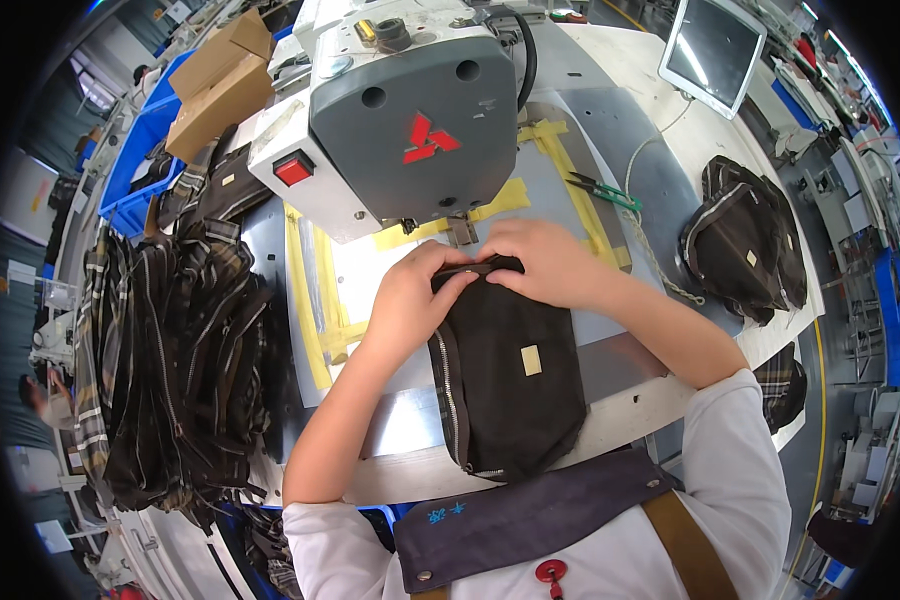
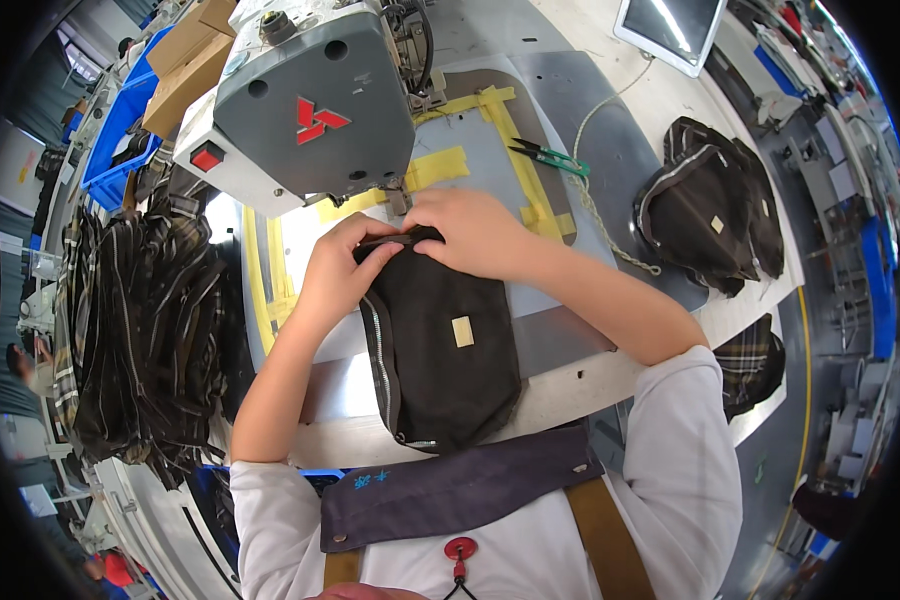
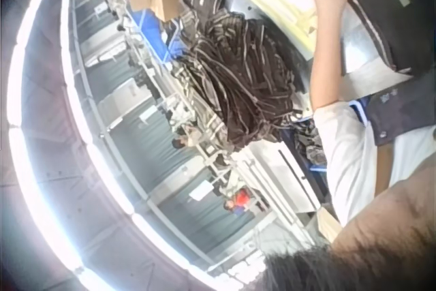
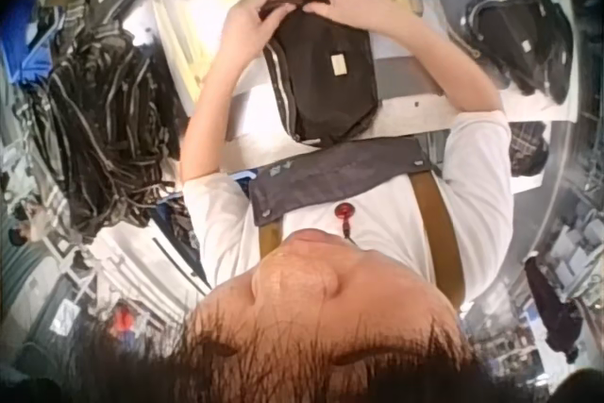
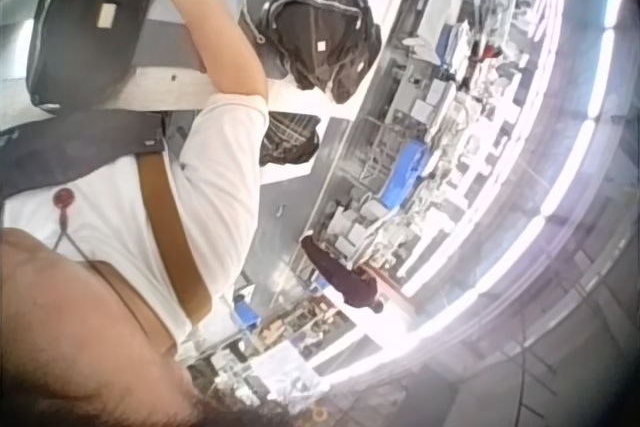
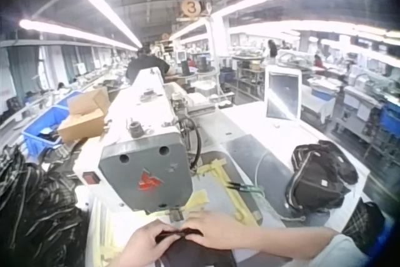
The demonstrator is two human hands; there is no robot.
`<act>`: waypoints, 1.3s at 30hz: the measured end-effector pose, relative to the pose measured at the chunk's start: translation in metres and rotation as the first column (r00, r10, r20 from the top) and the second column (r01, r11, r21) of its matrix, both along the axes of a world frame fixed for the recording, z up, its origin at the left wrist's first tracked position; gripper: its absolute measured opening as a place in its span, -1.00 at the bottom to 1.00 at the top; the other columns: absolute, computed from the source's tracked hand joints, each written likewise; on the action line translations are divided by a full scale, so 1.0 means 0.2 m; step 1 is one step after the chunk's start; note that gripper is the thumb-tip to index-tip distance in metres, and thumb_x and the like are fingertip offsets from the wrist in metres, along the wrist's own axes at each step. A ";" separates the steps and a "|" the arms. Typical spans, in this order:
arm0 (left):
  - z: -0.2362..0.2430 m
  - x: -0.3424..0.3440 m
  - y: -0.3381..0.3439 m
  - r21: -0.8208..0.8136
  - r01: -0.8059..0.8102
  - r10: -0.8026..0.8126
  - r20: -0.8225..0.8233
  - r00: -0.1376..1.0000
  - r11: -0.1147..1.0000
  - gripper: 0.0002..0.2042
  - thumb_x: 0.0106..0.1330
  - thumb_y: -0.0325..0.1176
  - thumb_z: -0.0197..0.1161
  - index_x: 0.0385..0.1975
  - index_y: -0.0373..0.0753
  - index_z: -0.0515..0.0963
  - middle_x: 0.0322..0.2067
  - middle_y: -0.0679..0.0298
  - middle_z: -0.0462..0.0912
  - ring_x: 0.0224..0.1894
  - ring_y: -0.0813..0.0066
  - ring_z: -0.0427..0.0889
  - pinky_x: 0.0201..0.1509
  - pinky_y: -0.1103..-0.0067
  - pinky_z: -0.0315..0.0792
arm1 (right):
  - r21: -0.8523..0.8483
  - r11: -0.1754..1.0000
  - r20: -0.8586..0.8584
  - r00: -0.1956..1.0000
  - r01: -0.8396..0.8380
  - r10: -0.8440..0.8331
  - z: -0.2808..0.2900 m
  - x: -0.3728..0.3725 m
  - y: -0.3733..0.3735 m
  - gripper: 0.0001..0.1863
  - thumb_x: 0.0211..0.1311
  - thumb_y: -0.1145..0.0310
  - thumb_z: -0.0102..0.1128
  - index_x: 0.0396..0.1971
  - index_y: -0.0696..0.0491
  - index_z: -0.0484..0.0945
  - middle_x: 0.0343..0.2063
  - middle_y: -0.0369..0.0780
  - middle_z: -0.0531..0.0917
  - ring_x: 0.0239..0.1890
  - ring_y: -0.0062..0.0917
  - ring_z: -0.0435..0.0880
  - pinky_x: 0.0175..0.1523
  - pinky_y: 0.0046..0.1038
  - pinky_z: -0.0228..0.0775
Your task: The person aligns the zipper of a black fabric bag under a sewing machine and sews along the zipper line. They repeat this process for multiple bags, cutting the thread after each stitch and moving the finished bag aside before picking up the next one.
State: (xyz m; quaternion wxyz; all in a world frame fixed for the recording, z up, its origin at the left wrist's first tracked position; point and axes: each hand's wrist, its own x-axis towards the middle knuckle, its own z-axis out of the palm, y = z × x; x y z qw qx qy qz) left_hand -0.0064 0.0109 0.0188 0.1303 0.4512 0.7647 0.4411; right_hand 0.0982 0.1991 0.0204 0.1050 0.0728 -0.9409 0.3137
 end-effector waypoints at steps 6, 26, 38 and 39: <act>-0.11 0.08 -0.02 0.124 -0.106 0.124 -0.144 0.982 0.987 -0.88 0.17 -0.48 0.34 -0.32 -0.26 0.58 -0.34 0.21 0.61 -0.31 0.25 0.65 -0.28 0.50 0.51 | -0.190 0.980 -0.059 0.995 0.062 -0.075 -0.08 0.02 -0.02 -0.78 0.26 0.27 0.16 -0.24 0.10 0.60 -0.37 -0.18 0.62 -0.27 -0.28 0.59 -0.14 -0.31 0.41; -0.10 0.06 -0.01 0.065 -0.154 0.134 0.245 0.960 0.986 -0.92 0.17 -0.52 0.32 -0.36 -0.35 0.62 -0.46 0.23 0.64 -0.44 0.53 0.65 -0.29 0.62 0.53 | -0.465 0.884 0.085 0.996 0.054 -0.017 -0.14 -0.04 -0.04 -0.82 0.27 0.37 0.13 -0.24 0.15 0.57 -0.33 -0.13 0.65 -0.25 -0.29 0.61 -0.11 -0.38 0.41; -0.09 0.07 0.00 0.027 -0.206 0.192 0.252 0.948 0.978 -0.92 0.09 -0.53 0.30 -0.44 -0.34 0.56 -0.51 0.29 0.62 -0.45 0.59 0.63 -0.29 0.65 0.53 | -0.446 0.891 0.038 0.997 0.079 -0.070 -0.12 -0.02 -0.08 -0.86 0.19 0.39 0.22 -0.27 0.08 0.60 -0.32 -0.17 0.66 -0.28 -0.30 0.62 -0.14 -0.37 0.44; -0.11 0.05 0.00 0.031 -0.204 0.184 0.310 0.933 0.979 -0.92 0.08 -0.53 0.30 -0.44 -0.34 0.56 -0.51 0.30 0.62 -0.45 0.60 0.62 -0.29 0.65 0.52 | -0.448 0.891 0.014 0.997 0.076 -0.078 -0.12 -0.02 -0.08 -0.86 0.17 0.39 0.24 -0.27 0.06 0.61 -0.31 -0.19 0.65 -0.29 -0.31 0.63 -0.15 -0.37 0.44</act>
